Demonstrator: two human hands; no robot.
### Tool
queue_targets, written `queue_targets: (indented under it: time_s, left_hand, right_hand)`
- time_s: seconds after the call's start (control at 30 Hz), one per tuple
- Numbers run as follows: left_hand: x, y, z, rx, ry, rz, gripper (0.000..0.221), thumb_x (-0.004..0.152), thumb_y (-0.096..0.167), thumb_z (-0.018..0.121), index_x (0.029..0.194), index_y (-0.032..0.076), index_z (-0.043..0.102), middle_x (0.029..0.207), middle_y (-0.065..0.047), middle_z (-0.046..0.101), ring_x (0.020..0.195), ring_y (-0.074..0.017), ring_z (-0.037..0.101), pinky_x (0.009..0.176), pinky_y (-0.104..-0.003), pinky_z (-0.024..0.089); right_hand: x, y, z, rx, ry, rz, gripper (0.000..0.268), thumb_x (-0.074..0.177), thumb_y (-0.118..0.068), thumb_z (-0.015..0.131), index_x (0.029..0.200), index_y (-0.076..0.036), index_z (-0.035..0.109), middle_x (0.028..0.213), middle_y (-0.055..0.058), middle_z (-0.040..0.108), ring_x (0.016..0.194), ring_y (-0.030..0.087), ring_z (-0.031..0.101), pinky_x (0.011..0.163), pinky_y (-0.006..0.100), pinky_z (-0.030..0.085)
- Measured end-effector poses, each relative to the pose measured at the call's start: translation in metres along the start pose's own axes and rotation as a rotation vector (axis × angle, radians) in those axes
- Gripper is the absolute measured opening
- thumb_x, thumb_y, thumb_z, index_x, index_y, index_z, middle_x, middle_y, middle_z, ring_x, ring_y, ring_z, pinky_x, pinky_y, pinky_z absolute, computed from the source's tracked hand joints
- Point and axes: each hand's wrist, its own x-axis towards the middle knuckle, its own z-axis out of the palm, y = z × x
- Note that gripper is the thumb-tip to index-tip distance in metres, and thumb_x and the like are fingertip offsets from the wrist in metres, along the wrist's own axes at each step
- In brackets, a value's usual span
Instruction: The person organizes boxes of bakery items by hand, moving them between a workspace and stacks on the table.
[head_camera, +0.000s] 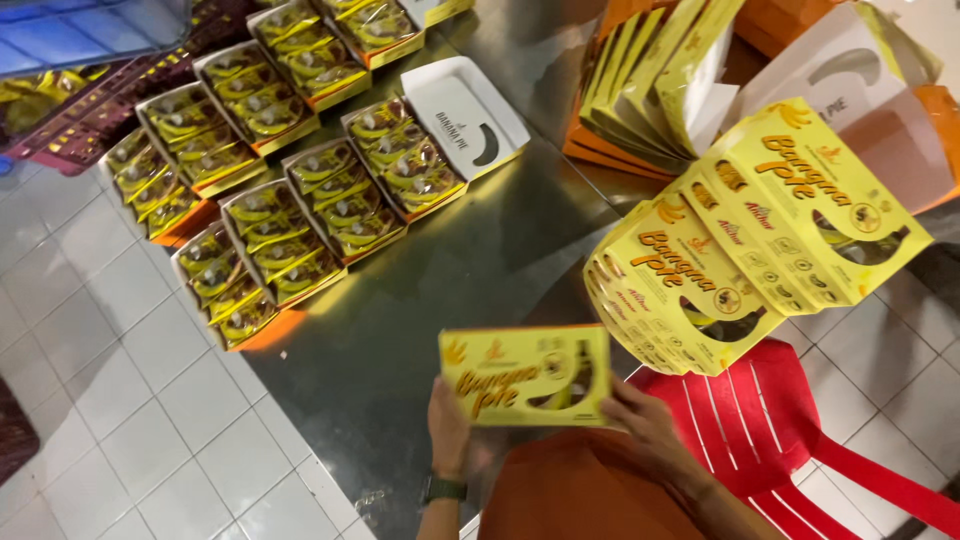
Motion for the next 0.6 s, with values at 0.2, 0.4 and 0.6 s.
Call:
queue_targets:
  time_s: [0.2,0.4,0.6]
  left_hand:
    - [0.017,0.206,0.114,0.212,-0.356,0.559,0.087,0.096,0.07,0.006,0.111,0.011,0.068,0.089,-0.011,0.069,0.081,-0.0265,0.058,0.069,-0.041,0.045]
    - [0.057,0.208,0.227,0.398,-0.47,0.777,0.079,0.104,0.061,0.018,0.15,0.003,0.047,0.149,-0.017,0.055,0.141,-0.0299,0.047,0.118,-0.043,0.029]
    - [0.053,0.231,0.233,0.354,-0.537,0.545,0.074,0.102,0.06,0.021,0.154,0.014,0.044,0.157,-0.02,0.042,0.151,-0.0364,0.03,0.121,-0.057,0.022]
  right_hand:
    - [-0.048,-0.004,-0.048,0.658,0.956,0.655,0.044,0.09,0.0,0.06,0.133,0.006,0.051,0.123,0.027,0.066,0.109,0.035,0.064,0.095,0.047,0.055]
    - [-0.024,-0.029,-0.09,0.24,0.992,0.953,0.048,0.102,-0.02,0.06,0.142,0.003,0.044,0.121,0.03,0.064,0.104,0.039,0.067,0.071,0.051,0.058]
    - [-0.014,0.005,-0.099,-0.874,0.992,0.334,0.084,0.075,-0.028,0.086,0.138,0.007,0.042,0.151,0.036,0.038,0.134,0.053,0.039,0.104,0.077,0.037]
